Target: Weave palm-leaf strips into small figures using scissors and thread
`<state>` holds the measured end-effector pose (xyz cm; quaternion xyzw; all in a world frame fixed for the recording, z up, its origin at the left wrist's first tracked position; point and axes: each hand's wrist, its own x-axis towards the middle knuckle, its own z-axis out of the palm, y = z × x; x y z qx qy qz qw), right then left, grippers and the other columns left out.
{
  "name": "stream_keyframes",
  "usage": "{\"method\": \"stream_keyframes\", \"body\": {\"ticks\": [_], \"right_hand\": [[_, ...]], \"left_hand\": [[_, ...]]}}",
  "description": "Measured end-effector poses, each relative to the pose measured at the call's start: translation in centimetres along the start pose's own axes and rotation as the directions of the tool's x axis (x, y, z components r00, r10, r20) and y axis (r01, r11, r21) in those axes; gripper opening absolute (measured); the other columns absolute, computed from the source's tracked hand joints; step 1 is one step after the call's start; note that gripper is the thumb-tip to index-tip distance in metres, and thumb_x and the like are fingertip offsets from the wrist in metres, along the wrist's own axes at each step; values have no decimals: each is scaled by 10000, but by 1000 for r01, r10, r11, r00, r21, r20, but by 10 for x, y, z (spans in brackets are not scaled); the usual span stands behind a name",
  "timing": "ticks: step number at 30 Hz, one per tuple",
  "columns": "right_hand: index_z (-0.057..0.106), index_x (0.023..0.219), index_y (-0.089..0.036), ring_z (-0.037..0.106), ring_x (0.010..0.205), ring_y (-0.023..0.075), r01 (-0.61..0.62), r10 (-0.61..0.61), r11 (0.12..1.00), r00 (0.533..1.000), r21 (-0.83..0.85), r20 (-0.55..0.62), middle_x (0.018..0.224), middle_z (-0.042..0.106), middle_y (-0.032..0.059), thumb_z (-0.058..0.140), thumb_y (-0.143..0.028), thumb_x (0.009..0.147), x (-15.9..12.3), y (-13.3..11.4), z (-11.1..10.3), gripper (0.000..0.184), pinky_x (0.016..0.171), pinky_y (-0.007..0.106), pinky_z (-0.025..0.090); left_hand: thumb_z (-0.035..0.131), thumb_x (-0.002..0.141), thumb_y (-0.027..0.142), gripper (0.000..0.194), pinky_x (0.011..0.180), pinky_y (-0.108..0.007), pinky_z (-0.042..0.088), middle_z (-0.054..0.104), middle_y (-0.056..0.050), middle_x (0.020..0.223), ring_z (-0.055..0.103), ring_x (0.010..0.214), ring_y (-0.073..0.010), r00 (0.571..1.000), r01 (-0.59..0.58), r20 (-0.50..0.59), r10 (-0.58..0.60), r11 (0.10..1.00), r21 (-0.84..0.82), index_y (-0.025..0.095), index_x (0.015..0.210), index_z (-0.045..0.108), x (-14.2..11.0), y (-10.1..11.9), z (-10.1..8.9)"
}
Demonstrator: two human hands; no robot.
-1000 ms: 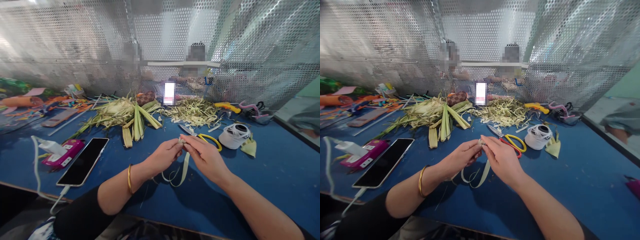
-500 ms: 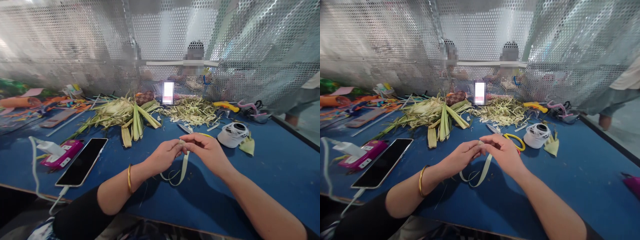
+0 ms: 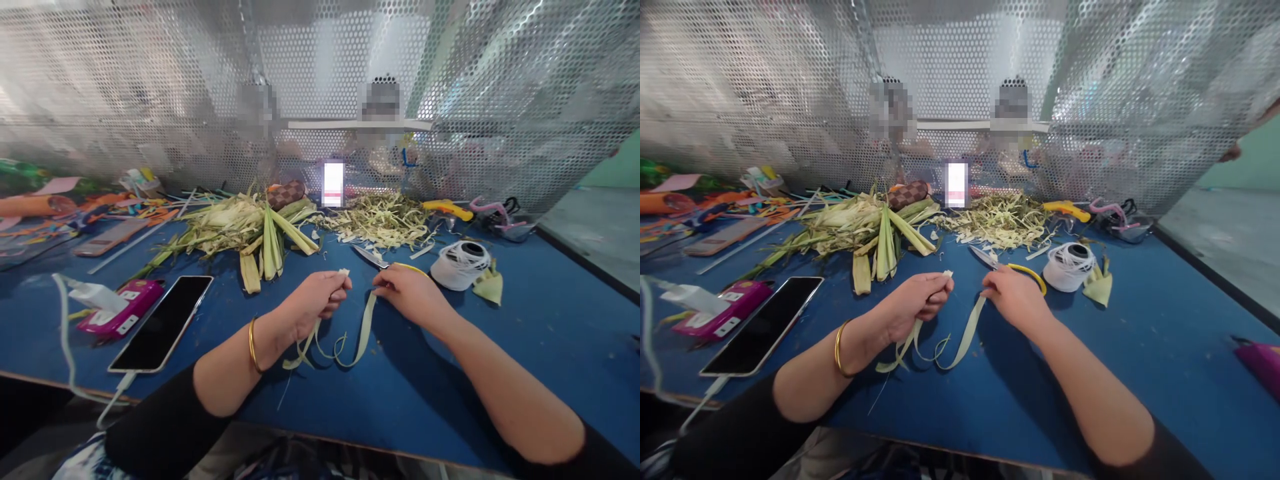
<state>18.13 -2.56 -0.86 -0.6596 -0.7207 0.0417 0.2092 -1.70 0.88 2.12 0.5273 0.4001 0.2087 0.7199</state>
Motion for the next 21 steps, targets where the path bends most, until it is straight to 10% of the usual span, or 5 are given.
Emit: {"method": "stream_keyframes", "body": {"ticks": [7, 12, 17, 19, 21], "right_hand": [[581, 722, -212, 587, 696, 182, -51, 59, 993, 995, -103, 82, 777, 610, 28, 598, -208, 793, 0, -4, 18, 73, 567, 279, 356], [513, 743, -208, 570, 576, 132, -254, 160, 856, 959, 451, 236, 634, 573, -25, 585, -227, 792, 2, -6, -6, 89, 573, 260, 417], [624, 876, -184, 539, 486, 90, -303, -182, 455, 889, 838, 420, 633, 605, -35, 713, -312, 684, -12, -18, -46, 247, 498, 221, 442], [628, 791, -178, 534, 451, 95, -319, -323, 428, 820, 846, 473, 599, 608, -28, 716, -328, 689, -17, -26, -49, 202, 461, 223, 437], [625, 798, -183, 580, 522, 107, -236, -224, 509, 892, 828, 392, 648, 637, -15, 656, -304, 765, -18, -34, -42, 129, 522, 232, 468]], "left_hand": [[413, 929, 321, 260, 396, -189, 91, 305, 78, 526, 178, 395, -35, 999, -14, 45, 17, 998, -59, 168, 734, 491, 1, 4, -9], [406, 917, 213, 209, 356, -156, 105, 305, 87, 528, 158, 358, -16, 959, 130, 274, -75, 973, -189, 155, 731, 481, 2, 16, -24], [394, 920, 215, 218, 333, -149, 161, 521, 22, 590, 383, 379, -28, 999, -45, -23, 45, 999, 24, 150, 746, 508, 6, 10, -17], [401, 928, 256, 239, 345, -148, 212, 584, -9, 638, 504, 452, -56, 995, -101, -14, 103, 989, 106, 150, 754, 527, 6, 4, -10], [414, 928, 294, 254, 373, -153, 279, 619, -26, 670, 586, 537, -92, 989, -144, 38, 140, 980, 140, 153, 764, 547, 6, -2, -3]]}}
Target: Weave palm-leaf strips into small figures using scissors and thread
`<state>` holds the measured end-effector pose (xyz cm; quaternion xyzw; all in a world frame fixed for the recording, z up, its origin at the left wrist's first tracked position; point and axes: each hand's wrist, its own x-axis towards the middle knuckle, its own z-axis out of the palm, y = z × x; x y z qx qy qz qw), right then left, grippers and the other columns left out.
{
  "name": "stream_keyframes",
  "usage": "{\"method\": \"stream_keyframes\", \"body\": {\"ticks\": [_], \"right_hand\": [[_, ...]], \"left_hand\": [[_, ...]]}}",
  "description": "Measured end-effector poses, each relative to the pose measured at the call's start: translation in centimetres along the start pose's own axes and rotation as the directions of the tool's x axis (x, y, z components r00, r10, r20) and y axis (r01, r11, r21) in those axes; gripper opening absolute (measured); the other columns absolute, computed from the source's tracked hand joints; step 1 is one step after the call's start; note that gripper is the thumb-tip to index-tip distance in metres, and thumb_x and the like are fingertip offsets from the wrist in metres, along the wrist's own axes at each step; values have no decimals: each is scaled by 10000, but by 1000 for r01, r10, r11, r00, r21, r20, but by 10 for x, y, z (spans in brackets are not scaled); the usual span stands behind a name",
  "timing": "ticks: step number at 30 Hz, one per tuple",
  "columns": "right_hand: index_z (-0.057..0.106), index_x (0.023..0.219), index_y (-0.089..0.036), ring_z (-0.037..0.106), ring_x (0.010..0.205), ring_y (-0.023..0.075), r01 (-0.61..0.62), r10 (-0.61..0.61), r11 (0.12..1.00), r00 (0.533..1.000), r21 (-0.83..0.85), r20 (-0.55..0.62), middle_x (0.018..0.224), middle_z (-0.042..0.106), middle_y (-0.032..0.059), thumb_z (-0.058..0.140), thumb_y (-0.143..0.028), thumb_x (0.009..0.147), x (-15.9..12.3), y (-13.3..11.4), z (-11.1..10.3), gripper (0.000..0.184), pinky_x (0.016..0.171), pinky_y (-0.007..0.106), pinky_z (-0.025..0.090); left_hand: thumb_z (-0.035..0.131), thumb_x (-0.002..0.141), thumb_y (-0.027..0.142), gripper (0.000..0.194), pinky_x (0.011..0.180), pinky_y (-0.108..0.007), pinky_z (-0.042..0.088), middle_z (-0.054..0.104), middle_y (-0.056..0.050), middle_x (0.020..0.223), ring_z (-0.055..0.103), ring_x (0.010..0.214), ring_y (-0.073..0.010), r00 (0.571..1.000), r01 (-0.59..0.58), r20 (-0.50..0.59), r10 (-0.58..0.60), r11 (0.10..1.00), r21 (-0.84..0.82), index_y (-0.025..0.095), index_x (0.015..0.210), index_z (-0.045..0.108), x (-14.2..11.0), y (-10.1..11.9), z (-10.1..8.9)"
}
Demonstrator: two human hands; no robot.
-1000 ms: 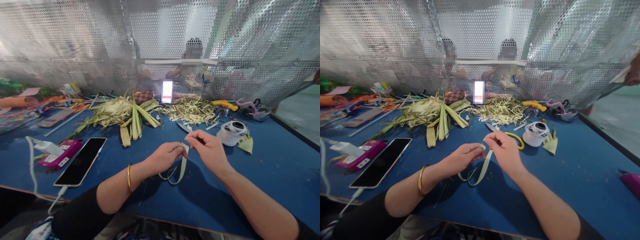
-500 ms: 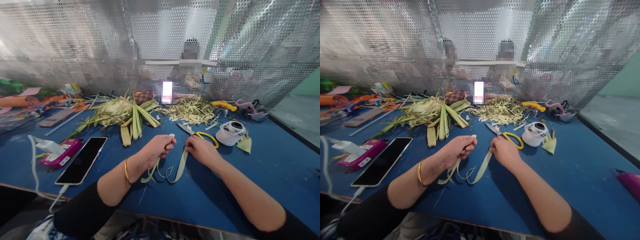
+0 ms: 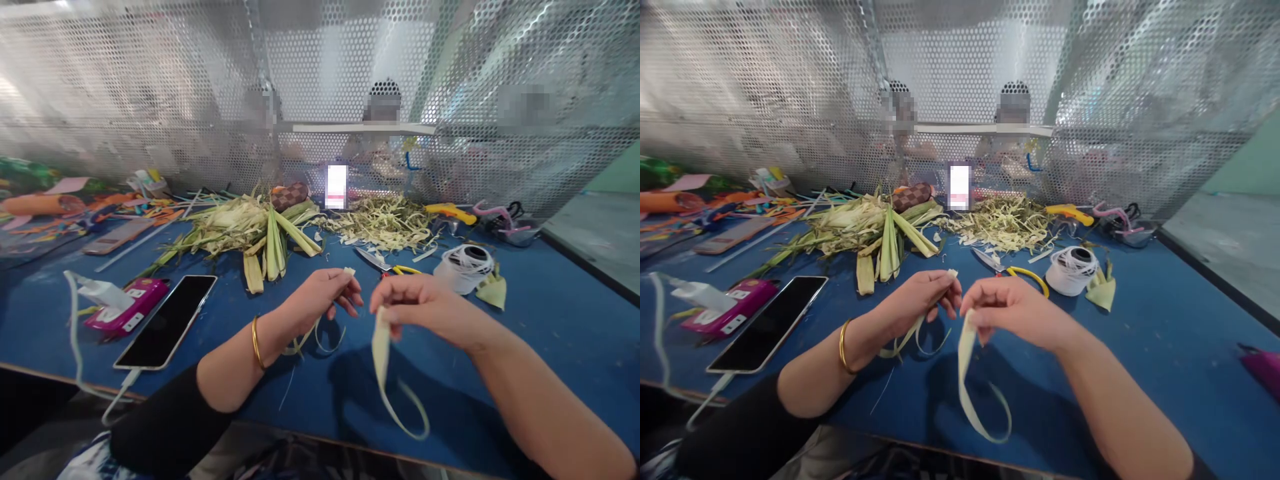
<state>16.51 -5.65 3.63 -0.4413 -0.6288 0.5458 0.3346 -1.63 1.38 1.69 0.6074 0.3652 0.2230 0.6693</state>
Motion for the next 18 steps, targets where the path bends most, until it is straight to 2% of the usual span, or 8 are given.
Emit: {"method": "stream_keyframes", "body": {"ticks": [2, 3, 8, 10, 12, 14, 16, 18], "right_hand": [[600, 792, -192, 611, 620, 121, 93, -127, 979, 974, -179, -189, 705, 652, -8, 606, -242, 805, 7, 6, 10, 52, 620, 251, 492], [593, 815, -199, 610, 636, 127, 120, -184, 958, 953, -259, -242, 701, 648, -11, 565, -231, 835, 11, 10, 13, 47, 641, 262, 492], [619, 803, -210, 587, 715, 157, 151, -429, 786, 831, -600, -353, 752, 640, 15, 547, -224, 861, 19, 24, 16, 93, 678, 288, 465], [630, 834, -213, 585, 715, 159, 141, -452, 764, 813, -630, -367, 753, 639, 14, 565, -224, 853, 18, 26, 15, 69, 669, 285, 463], [633, 885, -216, 589, 708, 157, 143, -447, 771, 815, -621, -367, 749, 643, 7, 572, -218, 852, 18, 26, 15, 70, 673, 285, 466], [638, 893, -218, 594, 716, 155, 168, -459, 778, 811, -606, -364, 773, 651, 10, 580, -219, 851, 18, 25, 15, 72, 680, 285, 471], [645, 846, -219, 594, 713, 154, 199, -467, 786, 811, -585, -351, 770, 653, 8, 596, -233, 846, 18, 25, 15, 51, 670, 281, 473], [653, 821, -222, 596, 707, 157, 200, -444, 806, 827, -557, -344, 751, 658, 4, 612, -245, 840, 18, 24, 14, 51, 663, 280, 474]], "left_hand": [[415, 928, 320, 274, 443, -169, 372, 633, -29, 675, 618, 594, -113, 999, -21, 41, 22, 1000, -18, 155, 762, 558, -1, -5, 6], [418, 927, 336, 287, 491, -183, 409, 634, -26, 673, 624, 609, -117, 998, -29, 50, 31, 999, -42, 154, 760, 564, -1, -7, 9], [493, 888, 397, 303, 654, -249, 471, 634, -29, 678, 610, 615, -118, 997, -63, 33, 69, 985, -164, 133, 783, 597, -2, -14, 16], [492, 885, 386, 286, 652, -263, 473, 620, -29, 679, 590, 601, -116, 998, -39, 43, 48, 980, -194, 131, 803, 592, -3, -14, 18], [476, 893, 364, 262, 567, -231, 432, 564, -1, 638, 518, 530, -89, 999, -11, 37, 18, 982, -188, 141, 794, 570, -5, -13, 19], [462, 903, 343, 244, 461, -183, 306, 466, 42, 586, 381, 457, -52, 1000, 4, 21, 0, 987, -162, 153, 770, 538, -7, -10, 19], [450, 912, 333, 246, 429, -179, 187, 389, 64, 567, 270, 442, -40, 1000, 4, 9, -3, 989, -145, 160, 747, 506, -9, -7, 18], [436, 918, 326, 250, 432, -192, 147, 372, 66, 569, 233, 447, -41, 1000, 3, 7, -2, 991, -136, 162, 738, 491, -10, -5, 17]]}}
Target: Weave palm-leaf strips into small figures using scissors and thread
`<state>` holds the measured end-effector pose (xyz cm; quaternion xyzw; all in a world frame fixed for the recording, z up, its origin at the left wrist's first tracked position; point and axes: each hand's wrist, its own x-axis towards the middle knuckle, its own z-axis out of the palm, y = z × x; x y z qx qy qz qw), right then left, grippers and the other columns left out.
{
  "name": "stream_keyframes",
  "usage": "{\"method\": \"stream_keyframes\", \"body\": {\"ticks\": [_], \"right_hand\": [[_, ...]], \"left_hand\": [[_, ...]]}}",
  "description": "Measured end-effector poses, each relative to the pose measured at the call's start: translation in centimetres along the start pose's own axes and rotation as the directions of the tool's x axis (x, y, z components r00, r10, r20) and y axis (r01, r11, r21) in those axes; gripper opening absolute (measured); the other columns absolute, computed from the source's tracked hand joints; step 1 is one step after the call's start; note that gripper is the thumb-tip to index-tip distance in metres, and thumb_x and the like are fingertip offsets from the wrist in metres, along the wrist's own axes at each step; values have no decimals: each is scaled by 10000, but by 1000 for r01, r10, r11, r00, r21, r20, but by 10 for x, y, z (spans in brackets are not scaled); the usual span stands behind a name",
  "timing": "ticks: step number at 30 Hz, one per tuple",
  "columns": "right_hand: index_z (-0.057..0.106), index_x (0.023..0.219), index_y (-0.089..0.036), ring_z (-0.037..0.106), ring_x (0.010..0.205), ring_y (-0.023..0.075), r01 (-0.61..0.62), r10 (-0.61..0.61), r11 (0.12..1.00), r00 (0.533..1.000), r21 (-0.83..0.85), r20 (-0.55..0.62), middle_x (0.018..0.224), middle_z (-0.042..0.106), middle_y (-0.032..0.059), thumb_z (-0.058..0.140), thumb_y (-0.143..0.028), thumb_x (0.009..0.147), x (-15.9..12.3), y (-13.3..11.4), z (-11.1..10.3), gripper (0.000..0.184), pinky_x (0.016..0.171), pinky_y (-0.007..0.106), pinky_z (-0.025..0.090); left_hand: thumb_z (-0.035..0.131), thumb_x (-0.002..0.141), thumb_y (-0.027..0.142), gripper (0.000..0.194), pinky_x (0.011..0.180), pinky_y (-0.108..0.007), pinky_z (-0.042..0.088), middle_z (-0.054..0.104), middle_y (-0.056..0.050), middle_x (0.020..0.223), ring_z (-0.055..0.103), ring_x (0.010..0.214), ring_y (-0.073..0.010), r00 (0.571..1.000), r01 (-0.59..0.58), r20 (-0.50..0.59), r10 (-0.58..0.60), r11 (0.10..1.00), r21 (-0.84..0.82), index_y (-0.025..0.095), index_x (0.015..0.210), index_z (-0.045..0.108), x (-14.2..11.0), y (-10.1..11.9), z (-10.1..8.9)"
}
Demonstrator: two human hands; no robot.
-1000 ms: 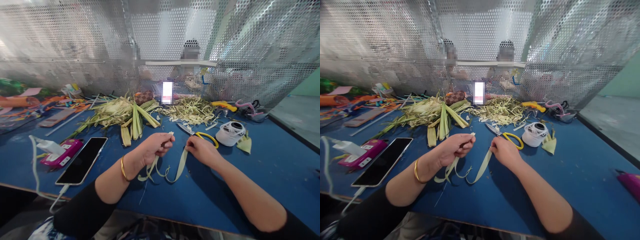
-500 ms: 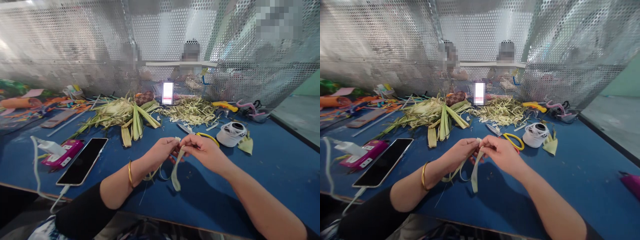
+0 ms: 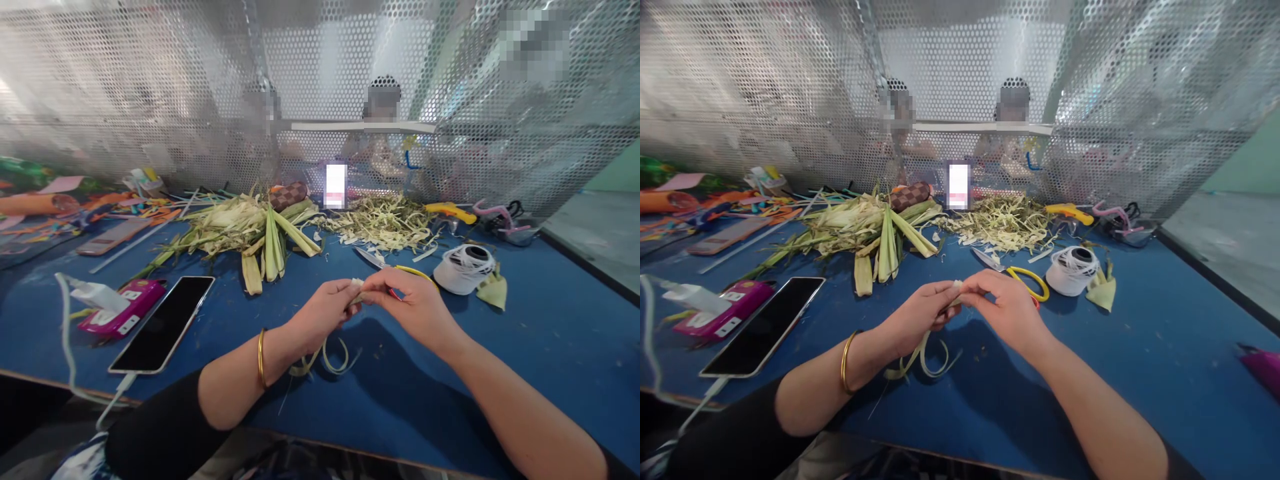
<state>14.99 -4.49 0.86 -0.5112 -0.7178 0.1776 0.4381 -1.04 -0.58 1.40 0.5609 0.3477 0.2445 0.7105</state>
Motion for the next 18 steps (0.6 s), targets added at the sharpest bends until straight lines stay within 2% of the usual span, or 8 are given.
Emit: {"method": "stream_keyframes", "body": {"ticks": [3, 10, 18], "right_hand": [[660, 853, -226, 604, 709, 158, -41, 41, 999, 999, 10, 23, 756, 668, 1, 598, -232, 851, 0, 1, -2, 63, 676, 287, 472], [607, 723, -207, 562, 752, 166, 29, -32, 987, 999, -155, -13, 791, 583, 23, 555, -211, 873, 1, -2, -5, 159, 692, 297, 437], [577, 702, -204, 533, 701, 161, 19, -25, 976, 999, -215, -26, 732, 579, 13, 544, -225, 871, 1, -2, -4, 173, 666, 299, 400]], "left_hand": [[428, 911, 310, 242, 447, -202, 164, 411, 52, 580, 251, 460, -50, 1000, -8, -9, 8, 999, 35, 154, 752, 523, 0, 1, -1], [423, 878, 275, 262, 593, -222, 319, 524, -1, 612, 459, 613, -100, 998, -61, 2, 61, 990, 130, 142, 727, 591, -1, 1, 0], [388, 860, 318, 312, 564, -249, 302, 459, 12, 574, 407, 580, -115, 996, -74, 66, 64, 981, 178, 155, 710, 607, -2, 4, -2]]}}
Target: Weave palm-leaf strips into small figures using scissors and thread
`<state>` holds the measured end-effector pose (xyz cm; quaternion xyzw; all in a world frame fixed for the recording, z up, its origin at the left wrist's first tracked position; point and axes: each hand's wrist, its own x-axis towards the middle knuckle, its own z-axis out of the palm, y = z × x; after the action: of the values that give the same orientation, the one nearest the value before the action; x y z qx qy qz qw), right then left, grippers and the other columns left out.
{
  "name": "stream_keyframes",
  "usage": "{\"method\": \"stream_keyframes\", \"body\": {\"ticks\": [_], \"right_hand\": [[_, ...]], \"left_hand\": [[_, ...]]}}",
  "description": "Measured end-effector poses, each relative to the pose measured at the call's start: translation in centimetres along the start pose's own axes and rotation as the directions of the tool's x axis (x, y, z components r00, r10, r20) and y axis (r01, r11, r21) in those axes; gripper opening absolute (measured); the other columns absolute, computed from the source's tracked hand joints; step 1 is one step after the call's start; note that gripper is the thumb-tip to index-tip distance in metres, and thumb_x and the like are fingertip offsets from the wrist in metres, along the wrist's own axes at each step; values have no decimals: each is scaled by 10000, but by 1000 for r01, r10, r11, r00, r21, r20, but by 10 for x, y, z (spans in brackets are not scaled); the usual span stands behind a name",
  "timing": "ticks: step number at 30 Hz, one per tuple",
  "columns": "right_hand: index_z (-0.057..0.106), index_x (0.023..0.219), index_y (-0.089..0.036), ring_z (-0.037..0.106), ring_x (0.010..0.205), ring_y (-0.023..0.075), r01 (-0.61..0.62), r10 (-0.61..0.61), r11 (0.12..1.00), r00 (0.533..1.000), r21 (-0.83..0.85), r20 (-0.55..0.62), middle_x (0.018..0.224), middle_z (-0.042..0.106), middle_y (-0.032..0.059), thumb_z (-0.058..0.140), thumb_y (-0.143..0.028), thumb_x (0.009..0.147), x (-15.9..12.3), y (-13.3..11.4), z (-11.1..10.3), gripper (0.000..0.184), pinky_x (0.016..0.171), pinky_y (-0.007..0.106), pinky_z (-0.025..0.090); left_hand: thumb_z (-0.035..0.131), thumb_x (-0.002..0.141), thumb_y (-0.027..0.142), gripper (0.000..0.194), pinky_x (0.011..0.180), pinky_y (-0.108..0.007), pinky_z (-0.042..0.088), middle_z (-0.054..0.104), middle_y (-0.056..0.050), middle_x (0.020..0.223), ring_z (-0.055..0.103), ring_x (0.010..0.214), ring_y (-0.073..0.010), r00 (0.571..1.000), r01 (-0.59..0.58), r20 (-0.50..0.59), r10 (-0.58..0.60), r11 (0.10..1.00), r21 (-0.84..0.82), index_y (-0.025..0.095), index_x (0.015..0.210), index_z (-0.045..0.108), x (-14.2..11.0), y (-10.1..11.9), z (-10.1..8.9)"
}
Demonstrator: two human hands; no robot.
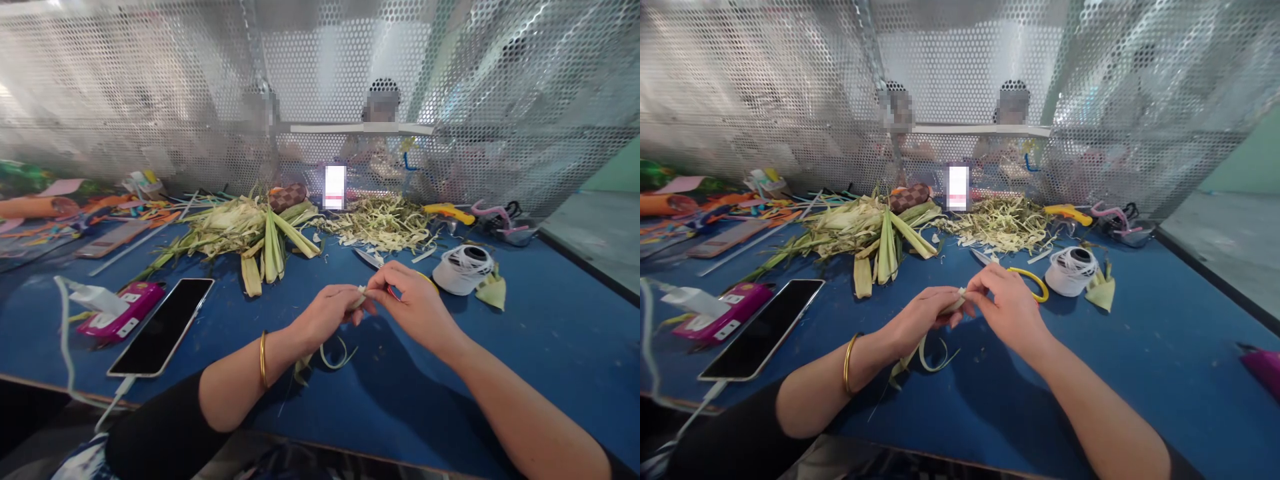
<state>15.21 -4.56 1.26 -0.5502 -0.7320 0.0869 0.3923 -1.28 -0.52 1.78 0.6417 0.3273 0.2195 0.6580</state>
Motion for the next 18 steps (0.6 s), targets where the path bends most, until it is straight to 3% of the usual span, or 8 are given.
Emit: {"method": "stream_keyframes", "body": {"ticks": [4, 6, 8, 11, 18], "right_hand": [[582, 677, -206, 542, 692, 159, -59, 60, 997, 998, 54, -10, 712, 581, 11, 568, -242, 843, 2, 2, -2, 171, 659, 298, 422], [632, 758, -209, 564, 700, 160, -119, 121, 983, 993, 138, -12, 737, 609, 12, 605, -260, 813, 2, 4, -1, 80, 665, 300, 454], [681, 878, -216, 602, 729, 166, -153, 157, 961, 988, 230, -1, 788, 656, 18, 625, -274, 796, 2, 6, 1, 115, 698, 313, 488], [726, 887, -231, 642, 773, 183, -96, 101, 960, 995, 263, -3, 806, 698, 29, 587, -289, 836, 0, 8, 5, 159, 742, 334, 509], [735, 912, -222, 648, 786, 190, 51, -45, 992, 998, 112, -50, 838, 691, 53, 501, -270, 909, -3, 5, 8, 239, 745, 337, 520]], "left_hand": [[401, 880, 355, 302, 540, -250, 267, 377, 42, 576, 310, 539, -99, 998, -58, 40, 57, 998, 27, 157, 758, 593, 0, 0, -1], [396, 897, 364, 311, 528, -252, 247, 366, 47, 579, 285, 529, -94, 994, -90, 67, 86, 994, 59, 157, 766, 587, 0, -1, -2], [390, 909, 363, 317, 525, -251, 239, 365, 46, 584, 293, 533, -93, 992, -112, 66, 107, 991, 79, 154, 767, 582, 1, -2, -2], [372, 923, 359, 321, 522, -246, 235, 363, 49, 589, 287, 531, -91, 994, -101, 41, 99, 993, 57, 150, 795, 579, 1, -3, -2], [419, 893, 330, 225, 523, -231, 235, 364, 50, 629, 277, 546, -89, 997, -49, 56, 51, 998, -27, 161, 798, 532, -1, -4, 1]]}}
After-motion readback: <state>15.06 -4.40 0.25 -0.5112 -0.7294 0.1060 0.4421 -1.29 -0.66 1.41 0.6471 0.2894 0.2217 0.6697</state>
